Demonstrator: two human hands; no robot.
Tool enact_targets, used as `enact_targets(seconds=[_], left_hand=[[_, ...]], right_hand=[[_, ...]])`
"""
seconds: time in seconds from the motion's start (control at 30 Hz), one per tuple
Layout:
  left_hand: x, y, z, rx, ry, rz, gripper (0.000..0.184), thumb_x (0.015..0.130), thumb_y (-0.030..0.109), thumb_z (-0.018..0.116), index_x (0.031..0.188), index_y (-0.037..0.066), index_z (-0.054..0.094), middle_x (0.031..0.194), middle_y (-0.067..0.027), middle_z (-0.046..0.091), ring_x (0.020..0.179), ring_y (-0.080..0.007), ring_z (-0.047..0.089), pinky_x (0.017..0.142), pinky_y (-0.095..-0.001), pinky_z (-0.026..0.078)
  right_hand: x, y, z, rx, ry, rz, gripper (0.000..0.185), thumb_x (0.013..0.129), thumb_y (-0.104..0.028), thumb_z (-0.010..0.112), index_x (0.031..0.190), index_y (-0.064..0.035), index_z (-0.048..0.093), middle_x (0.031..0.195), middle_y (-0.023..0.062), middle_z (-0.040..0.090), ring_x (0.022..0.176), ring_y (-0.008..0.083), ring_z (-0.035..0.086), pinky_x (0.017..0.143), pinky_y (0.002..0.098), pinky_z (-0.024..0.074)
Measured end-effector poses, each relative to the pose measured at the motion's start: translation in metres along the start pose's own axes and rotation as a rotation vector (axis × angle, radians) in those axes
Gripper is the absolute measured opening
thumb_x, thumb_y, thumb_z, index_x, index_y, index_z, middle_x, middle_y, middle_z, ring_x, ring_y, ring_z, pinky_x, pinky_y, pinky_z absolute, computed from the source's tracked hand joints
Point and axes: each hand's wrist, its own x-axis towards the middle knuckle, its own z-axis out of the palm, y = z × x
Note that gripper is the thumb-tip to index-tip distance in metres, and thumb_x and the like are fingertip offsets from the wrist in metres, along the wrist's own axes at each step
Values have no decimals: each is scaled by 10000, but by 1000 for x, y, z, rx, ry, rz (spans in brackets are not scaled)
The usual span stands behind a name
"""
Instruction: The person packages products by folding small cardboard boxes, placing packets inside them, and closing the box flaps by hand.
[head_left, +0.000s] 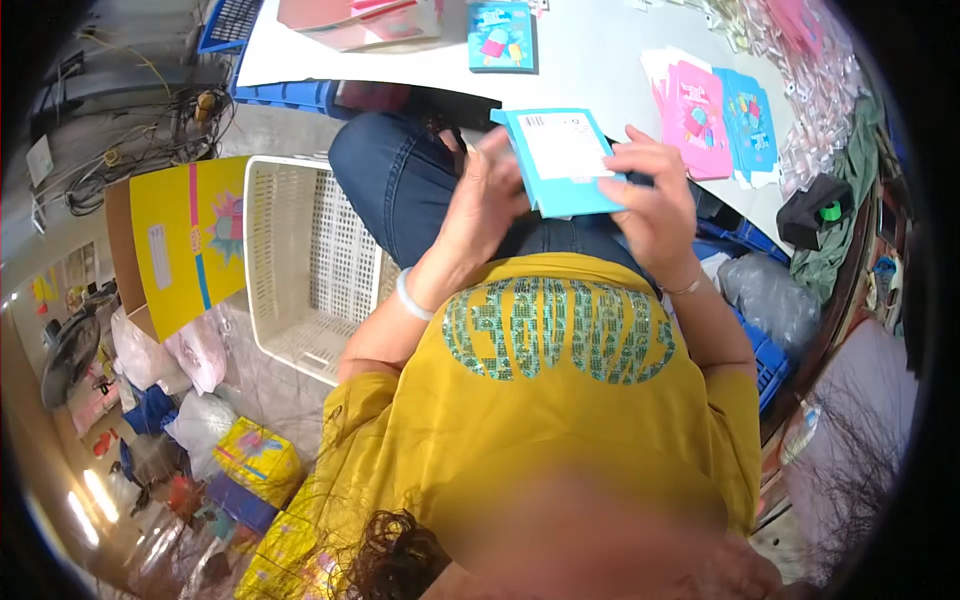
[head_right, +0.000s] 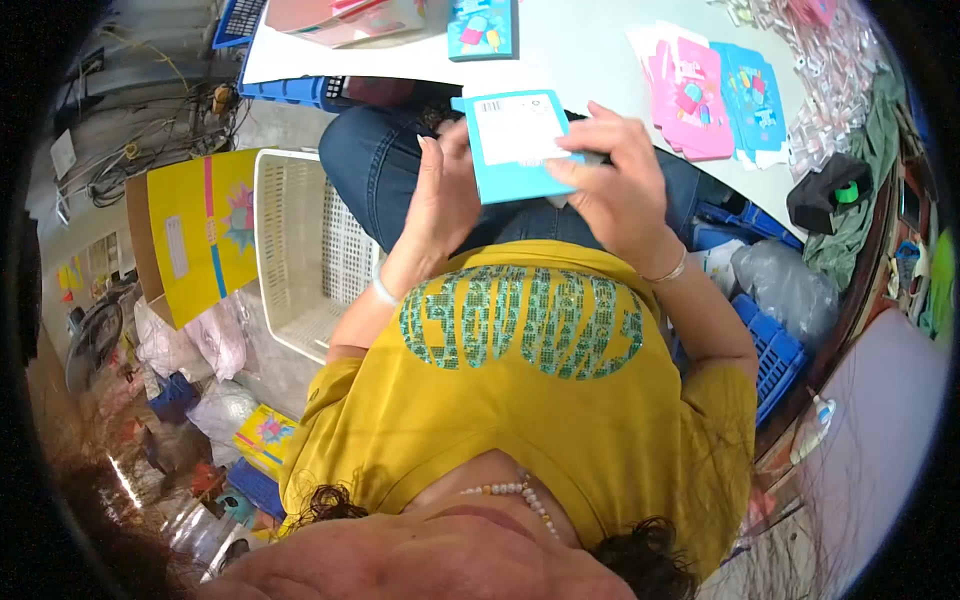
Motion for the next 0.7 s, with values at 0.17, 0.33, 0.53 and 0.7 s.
enact_targets(seconds=[0.17,0.33,0.53,0.7], left_hand=[[12,-9,4,-576,-144,-240,944,809,772,356,1420,54,327,1379,-176,448,1249,-314,473,1012,-470,426],[26,-15,-13,-424,-244,-210,965,789,757,421,1420,34,318,1346,-204,473,1188,-342,525,973,-503,462],[38,-18,-26,-291,-455,-302,1120,658,795,548,1401,-12,327,1265,-262,510,1104,-350,577,937,-497,486],[48,-1,-29,-48,-519,-319,1184,595,771,646,1391,-44,324,1257,-291,509,1102,-374,575,948,-465,479]], right_hand=[[-14,4,20,-174,-153,-207,311,719,-122,739,1015,-131,645,1084,70,578,1033,266,555,980,524,431],[-2,-3,2,-125,-302,-133,386,690,-191,773,1037,-108,625,1124,77,557,1041,263,538,944,502,440],[53,24,1,76,-9,287,348,737,-119,734,1035,9,605,950,111,599,874,235,567,763,325,457],[58,63,15,736,-247,1002,263,894,-248,642,805,-1,648,751,24,619,709,98,558,691,233,448]])
